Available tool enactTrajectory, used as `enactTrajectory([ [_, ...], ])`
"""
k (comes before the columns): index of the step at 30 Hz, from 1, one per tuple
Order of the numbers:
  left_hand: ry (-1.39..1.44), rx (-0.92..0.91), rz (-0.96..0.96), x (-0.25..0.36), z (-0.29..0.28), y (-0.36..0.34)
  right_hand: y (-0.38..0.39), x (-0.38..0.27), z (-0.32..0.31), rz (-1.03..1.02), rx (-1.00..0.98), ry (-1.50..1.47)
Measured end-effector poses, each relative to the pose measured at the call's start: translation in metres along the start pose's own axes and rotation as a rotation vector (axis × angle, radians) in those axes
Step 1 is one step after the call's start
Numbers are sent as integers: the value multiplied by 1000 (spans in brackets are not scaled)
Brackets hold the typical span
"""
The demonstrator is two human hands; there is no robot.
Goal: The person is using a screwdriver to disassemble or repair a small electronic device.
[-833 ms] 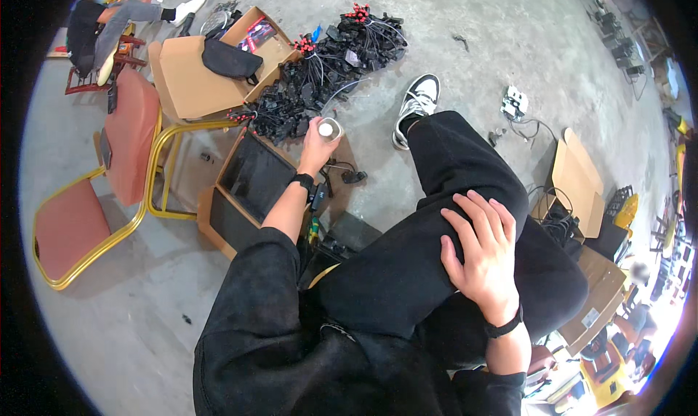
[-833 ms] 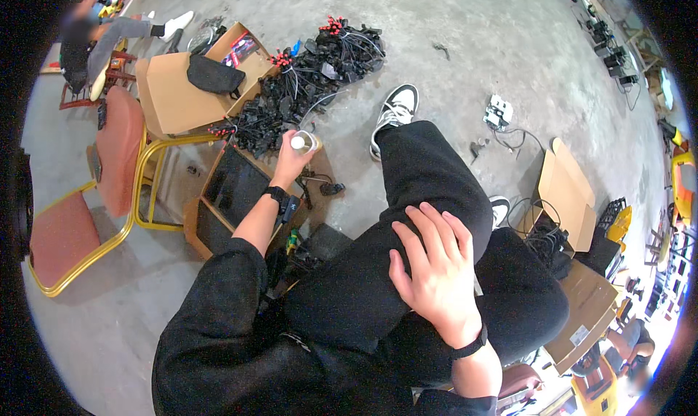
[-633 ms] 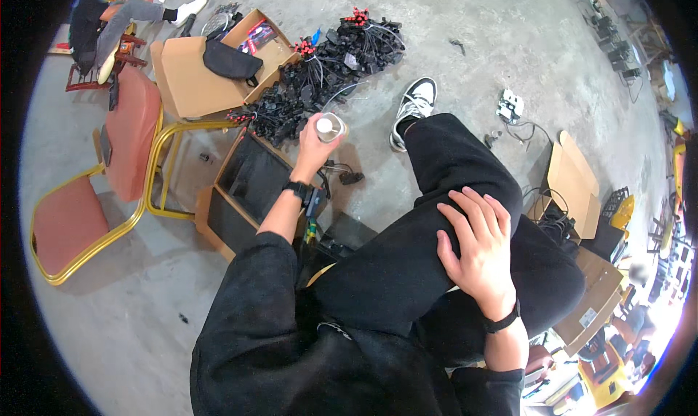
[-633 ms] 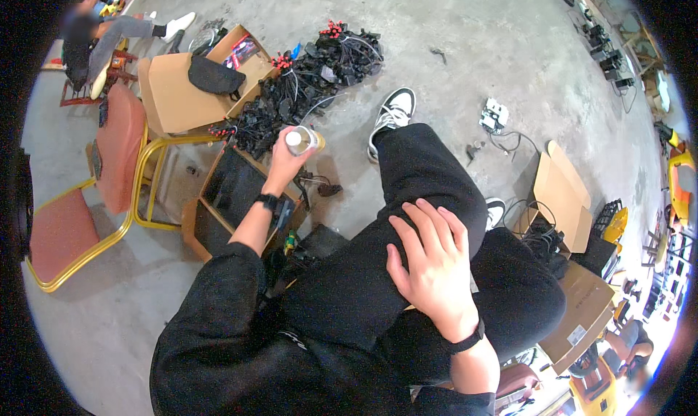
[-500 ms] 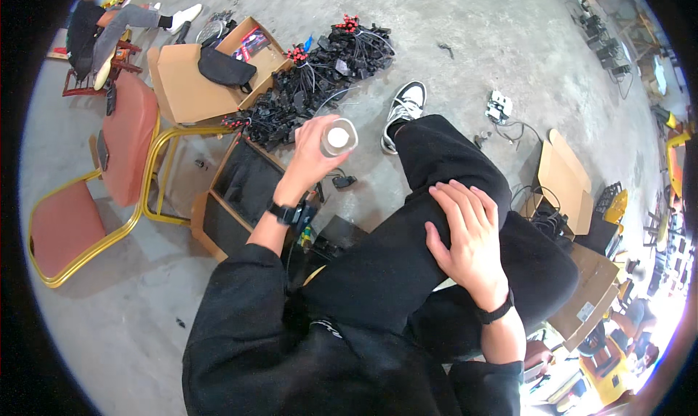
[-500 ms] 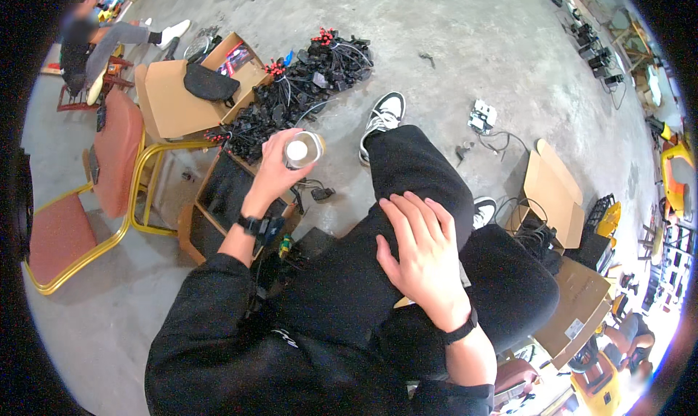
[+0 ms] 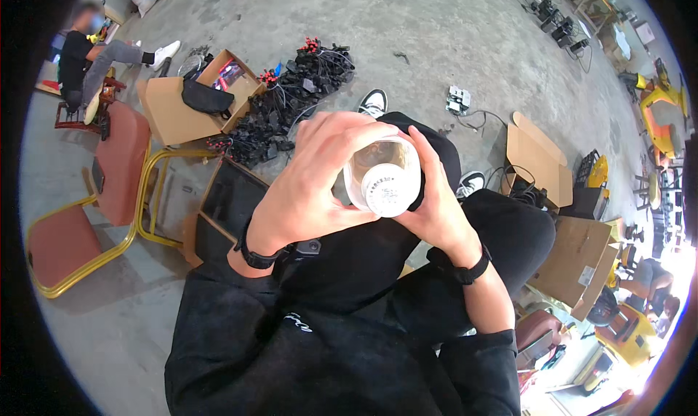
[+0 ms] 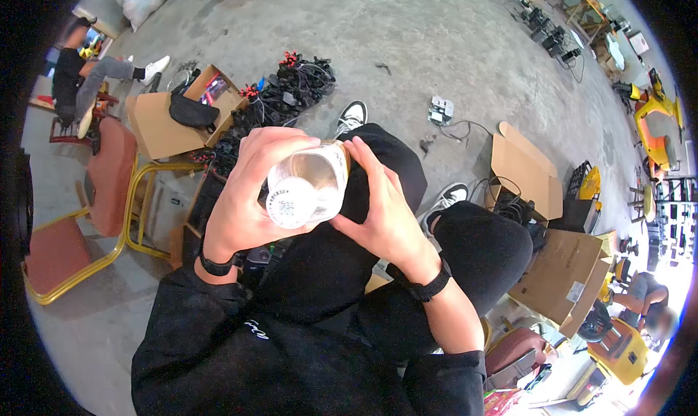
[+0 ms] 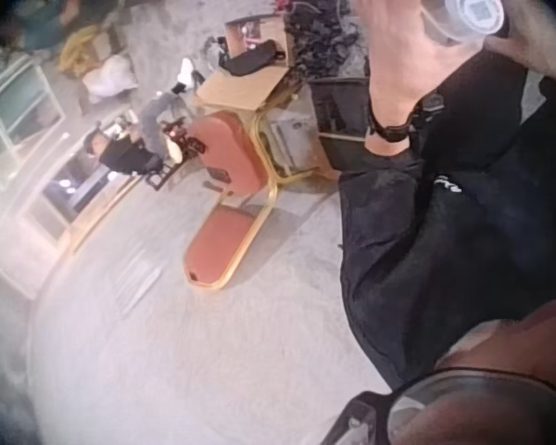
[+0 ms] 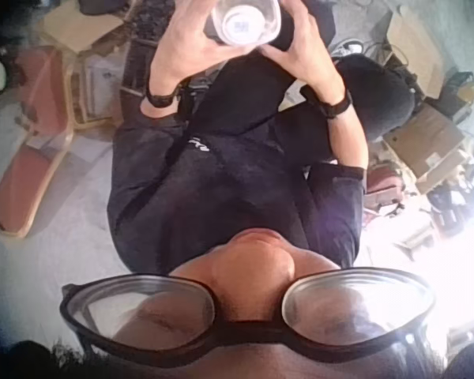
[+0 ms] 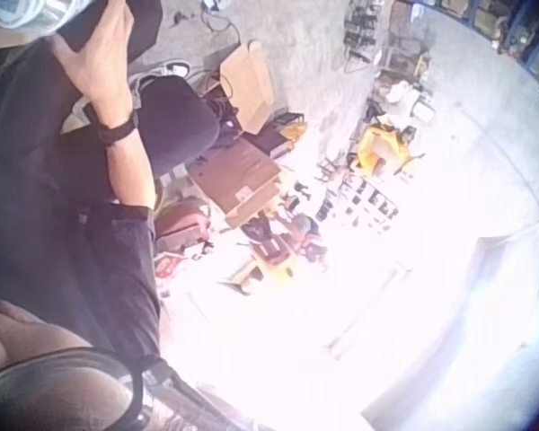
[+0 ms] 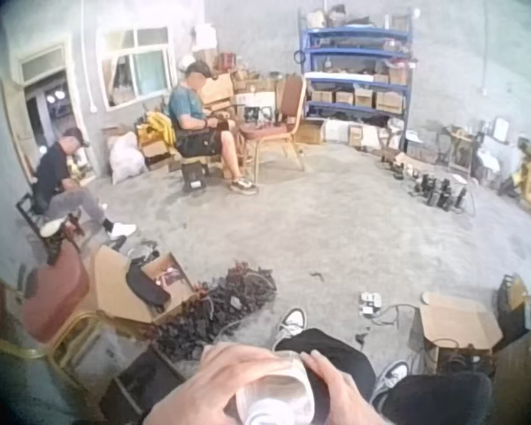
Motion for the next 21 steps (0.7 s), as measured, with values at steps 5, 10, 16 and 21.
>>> enactTrajectory([
  [5, 128, -35, -37, 13, 1, -3, 5, -12, -6, -60, 27, -80],
  [10, 187, -96, -205, -5, 15, 10, 8, -30, -5, -139, -35, 104],
  [16, 90, 92, -673, -198, 69, 78, 15, -7, -16, 6, -18, 226],
  [21, -123, -63, -960, -374, 179, 214, 24, 6, -5, -31, -122, 435],
])
Point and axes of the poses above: each hand's wrist, its own y-axis away from the middle knuckle, its own z-axis out of the palm, x = y × z, the point moved 10 cm from there along -y, towards the middle knuckle, and after that the axes turned 14 degrees about -y, right-handed, at the moved point
